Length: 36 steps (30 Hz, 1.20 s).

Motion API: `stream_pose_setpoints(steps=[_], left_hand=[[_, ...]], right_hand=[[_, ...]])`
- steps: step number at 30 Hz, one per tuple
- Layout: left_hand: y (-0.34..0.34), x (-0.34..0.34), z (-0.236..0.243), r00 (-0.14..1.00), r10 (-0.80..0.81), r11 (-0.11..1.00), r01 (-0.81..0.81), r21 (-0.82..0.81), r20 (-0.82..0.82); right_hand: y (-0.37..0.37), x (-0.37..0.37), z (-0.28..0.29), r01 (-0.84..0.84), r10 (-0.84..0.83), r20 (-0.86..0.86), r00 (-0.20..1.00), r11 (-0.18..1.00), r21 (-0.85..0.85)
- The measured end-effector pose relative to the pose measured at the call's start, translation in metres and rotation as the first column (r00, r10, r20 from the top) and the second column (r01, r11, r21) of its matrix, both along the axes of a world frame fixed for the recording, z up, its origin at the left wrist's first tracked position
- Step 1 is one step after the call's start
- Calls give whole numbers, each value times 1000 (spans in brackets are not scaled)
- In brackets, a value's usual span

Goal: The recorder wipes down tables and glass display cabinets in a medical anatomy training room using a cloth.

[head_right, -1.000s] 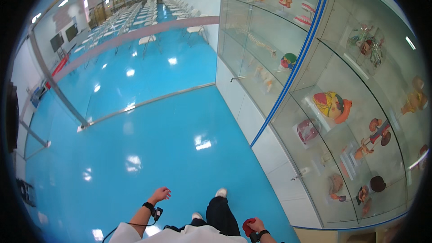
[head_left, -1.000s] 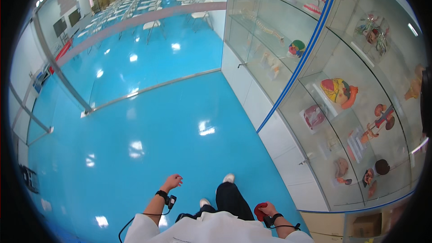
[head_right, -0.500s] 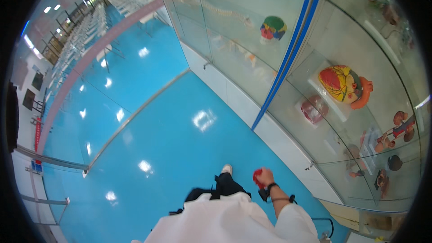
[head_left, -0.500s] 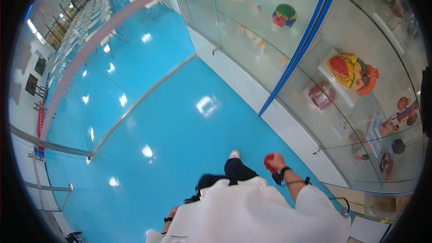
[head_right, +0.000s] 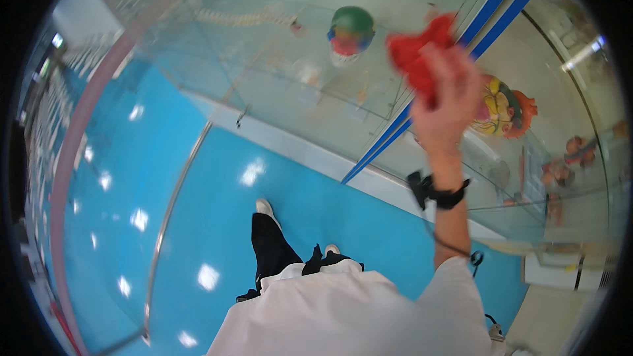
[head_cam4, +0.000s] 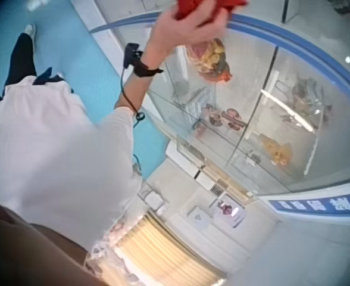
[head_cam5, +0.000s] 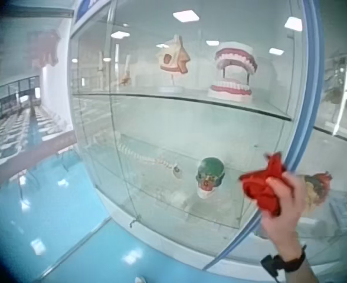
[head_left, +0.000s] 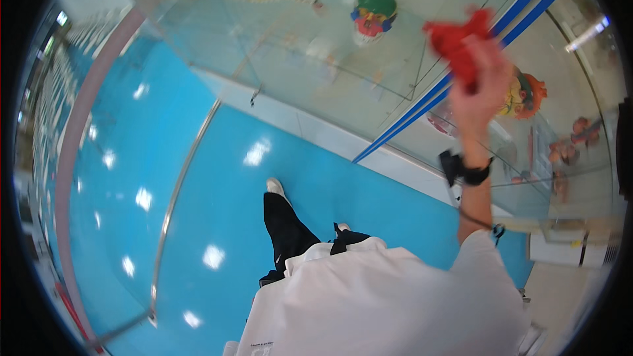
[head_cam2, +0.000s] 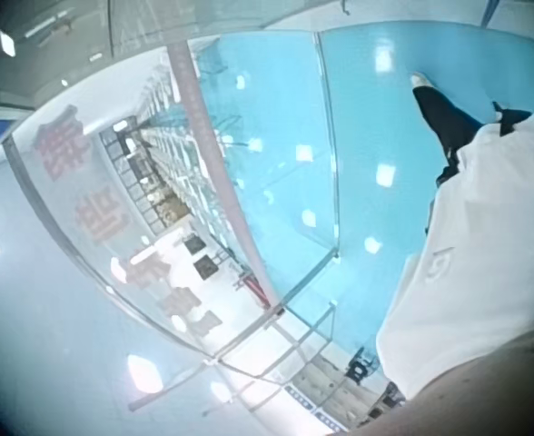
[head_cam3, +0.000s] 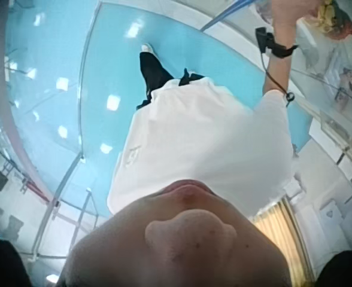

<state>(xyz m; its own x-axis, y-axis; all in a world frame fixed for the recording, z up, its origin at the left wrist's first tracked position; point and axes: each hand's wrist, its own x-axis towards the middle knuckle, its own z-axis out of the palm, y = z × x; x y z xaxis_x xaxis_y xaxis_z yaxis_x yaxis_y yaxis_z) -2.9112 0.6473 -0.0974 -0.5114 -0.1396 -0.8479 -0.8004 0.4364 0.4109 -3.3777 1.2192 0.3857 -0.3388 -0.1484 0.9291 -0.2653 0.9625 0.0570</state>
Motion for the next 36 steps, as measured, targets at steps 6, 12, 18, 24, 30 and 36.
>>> stream_pose_setpoints(steps=[6, 12, 18, 24, 30, 36], left_hand=[[-117, -291, 2, 900, -213, 977, 185, -109, -380], [-113, -633, 106, 328, -653, 717, -24, -697, -683], [70, -750, 395, -226, -477, 876, -42, -481, -849], [128, -772, 445, -509, -398, 909, -109, -401, -763], [147, -793, 442, -538, -441, 880, -100, -464, -718], [152, -796, 436, -577, -359, 924, -105, -368, -734]], right_hand=[[-7, -40, 158, 311, -220, -493, 842, 944, 110], [-24, -86, 141, 373, -318, -286, 904, 913, 164], [-43, -105, -64, 281, -297, 44, 954, 936, 214], [-65, -88, -126, 115, -319, 410, 854, 886, 450], [-42, -94, 33, 419, -402, -215, 890, 907, 39], [-65, -109, 31, 304, -331, -379, 864, 944, -132]])
